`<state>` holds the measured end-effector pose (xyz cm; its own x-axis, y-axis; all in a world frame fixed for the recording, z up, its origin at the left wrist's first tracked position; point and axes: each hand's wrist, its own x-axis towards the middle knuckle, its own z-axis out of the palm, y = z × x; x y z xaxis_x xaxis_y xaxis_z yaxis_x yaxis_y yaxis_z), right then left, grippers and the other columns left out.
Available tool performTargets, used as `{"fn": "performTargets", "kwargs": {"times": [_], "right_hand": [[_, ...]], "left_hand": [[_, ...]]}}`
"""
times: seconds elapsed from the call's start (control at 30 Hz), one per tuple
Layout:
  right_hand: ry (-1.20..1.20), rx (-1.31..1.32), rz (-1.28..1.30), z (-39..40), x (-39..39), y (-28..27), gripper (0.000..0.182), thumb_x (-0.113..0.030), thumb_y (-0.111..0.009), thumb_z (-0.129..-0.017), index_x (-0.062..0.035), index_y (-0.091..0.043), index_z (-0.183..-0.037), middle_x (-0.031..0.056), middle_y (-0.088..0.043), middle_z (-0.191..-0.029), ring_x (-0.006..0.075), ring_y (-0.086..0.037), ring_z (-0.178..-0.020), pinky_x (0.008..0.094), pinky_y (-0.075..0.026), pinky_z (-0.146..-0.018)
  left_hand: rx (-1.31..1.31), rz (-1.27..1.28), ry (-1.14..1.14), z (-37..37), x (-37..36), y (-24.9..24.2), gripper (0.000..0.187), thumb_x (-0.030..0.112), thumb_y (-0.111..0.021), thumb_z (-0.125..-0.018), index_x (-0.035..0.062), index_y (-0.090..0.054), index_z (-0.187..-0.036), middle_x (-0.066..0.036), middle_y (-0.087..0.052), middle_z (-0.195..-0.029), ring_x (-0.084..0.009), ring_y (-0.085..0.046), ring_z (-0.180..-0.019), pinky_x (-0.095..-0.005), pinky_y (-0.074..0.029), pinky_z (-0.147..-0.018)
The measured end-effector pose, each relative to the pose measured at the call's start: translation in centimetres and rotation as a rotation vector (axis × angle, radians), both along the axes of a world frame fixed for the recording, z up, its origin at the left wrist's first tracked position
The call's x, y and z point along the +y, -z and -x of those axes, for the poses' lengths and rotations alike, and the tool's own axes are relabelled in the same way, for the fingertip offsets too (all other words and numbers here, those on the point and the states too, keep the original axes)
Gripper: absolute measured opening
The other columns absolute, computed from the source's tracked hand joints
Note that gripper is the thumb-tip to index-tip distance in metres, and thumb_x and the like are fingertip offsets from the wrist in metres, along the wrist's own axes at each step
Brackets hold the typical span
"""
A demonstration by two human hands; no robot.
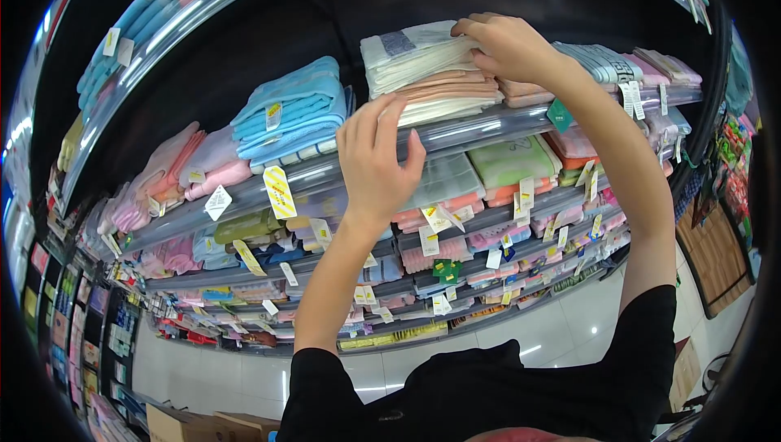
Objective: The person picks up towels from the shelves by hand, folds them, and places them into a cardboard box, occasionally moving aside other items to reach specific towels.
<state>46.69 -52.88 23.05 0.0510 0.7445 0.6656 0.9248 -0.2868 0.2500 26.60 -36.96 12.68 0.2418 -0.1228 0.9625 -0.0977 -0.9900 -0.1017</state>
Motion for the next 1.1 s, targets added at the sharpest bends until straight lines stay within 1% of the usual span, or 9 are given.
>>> {"fn": "performTargets", "kwargs": {"times": [0.13,0.2,0.33,0.53,0.6,0.73,0.83,1.0,1.1], "right_hand": [[-0.114,0.054,0.095,-0.1,0.0,-0.3,0.047,-0.012,-0.060,-0.074,-0.0019,-0.058,-0.120,0.0174,-0.063,-0.109,0.0346,-0.061,-0.101,0.0399,-0.049,-0.088],[-0.096,0.071,0.160,0.0,0.2,-0.7,0.056,-0.017,-0.066,-0.071,-0.0013,-0.056,-0.123,0.0204,-0.062,-0.113,0.0344,-0.061,-0.103,0.0411,-0.049,-0.090],[-0.124,0.130,0.172,0.2,0.5,-0.8,0.056,-0.013,-0.066,-0.071,-0.0004,-0.055,-0.124,0.0211,-0.061,-0.117,0.0348,-0.060,-0.106,0.0400,-0.049,-0.091],[0.017,0.107,0.134,1.0,1.3,-0.6,0.051,-0.006,-0.067,-0.073,-0.0018,-0.056,-0.122,0.0206,-0.066,-0.105,0.0358,-0.063,-0.098,0.0415,-0.051,-0.084],[-0.017,-0.043,0.090,-0.3,1.9,0.2,0.044,-0.007,-0.065,-0.077,-0.0040,-0.057,-0.120,0.0205,-0.067,-0.096,0.0365,-0.065,-0.091,0.0436,-0.052,-0.078],[0.051,0.051,0.111,0.0,1.9,-0.9,0.038,-0.002,-0.062,-0.076,-0.0027,-0.058,-0.114,0.0195,-0.066,-0.097,0.0372,-0.063,-0.092,0.0437,-0.050,-0.080],[0.005,0.026,-0.029,-0.3,2.0,-1.5,0.035,-0.004,-0.054,-0.083,-0.0021,-0.057,-0.117,0.0221,-0.066,-0.093,0.0393,-0.063,-0.089,0.0444,-0.050,-0.076],[0.011,0.103,-0.198,0.2,2.0,-2.0,0.032,-0.005,-0.052,-0.085,-0.0007,-0.056,-0.117,0.0229,-0.065,-0.094,0.0395,-0.063,-0.088,0.0441,-0.050,-0.076],[-0.085,-0.042,-0.368,0.4,2.1,-2.0,0.032,-0.008,-0.053,-0.086,-0.0015,-0.057,-0.117,0.0228,-0.065,-0.094,0.0399,-0.063,-0.087,0.0434,-0.050,-0.075]], "left_hand": [[0.001,-0.028,0.030,1.5,-0.4,0.9,0.041,0.007,-0.065,-0.072,0.0022,-0.058,-0.113,-0.013,-0.060,-0.115,-0.0294,-0.056,-0.103,-0.0392,-0.040,-0.087],[0.004,-0.026,0.029,1.9,-0.2,1.4,0.041,0.007,-0.065,-0.072,0.0023,-0.058,-0.112,-0.012,-0.060,-0.115,-0.0293,-0.057,-0.101,-0.0392,-0.040,-0.087],[0.021,-0.020,0.026,2.4,0.1,2.2,0.040,0.008,-0.065,-0.072,0.0026,-0.058,-0.112,-0.012,-0.060,-0.115,-0.0292,-0.057,-0.102,-0.0395,-0.041,-0.087],[0.047,-0.013,0.008,2.9,0.4,3.1,0.038,0.008,-0.064,-0.073,0.0030,-0.058,-0.110,-0.012,-0.060,-0.115,-0.0297,-0.057,-0.104,-0.0404,-0.041,-0.088],[0.056,-0.012,0.009,3.1,0.3,3.3,0.037,0.008,-0.064,-0.073,0.0031,-0.059,-0.109,-0.012,-0.060,-0.115,-0.0298,-0.057,-0.104,-0.0406,-0.041,-0.089],[0.080,0.005,0.036,3.4,0.1,3.8,0.036,0.008,-0.063,-0.073,0.0030,-0.058,-0.108,-0.012,-0.059,-0.116,-0.0301,-0.057,-0.104,-0.0411,-0.041,-0.089],[0.086,0.016,0.056,3.6,0.0,4.1,0.036,0.008,-0.063,-0.073,0.0029,-0.058,-0.109,-0.013,-0.059,-0.116,-0.0304,-0.057,-0.104,-0.0413,-0.041,-0.089],[0.101,0.084,0.160,3.7,-0.3,4.7,0.038,0.008,-0.065,-0.071,0.0033,-0.057,-0.108,-0.012,-0.059,-0.114,-0.0307,-0.056,-0.103,-0.0419,-0.041,-0.087],[0.186,0.237,0.316,3.6,-0.8,5.1,0.036,0.007,-0.064,-0.074,0.0016,-0.056,-0.108,-0.013,-0.059,-0.113,-0.0309,-0.057,-0.103,-0.0390,-0.043,-0.087]]}}
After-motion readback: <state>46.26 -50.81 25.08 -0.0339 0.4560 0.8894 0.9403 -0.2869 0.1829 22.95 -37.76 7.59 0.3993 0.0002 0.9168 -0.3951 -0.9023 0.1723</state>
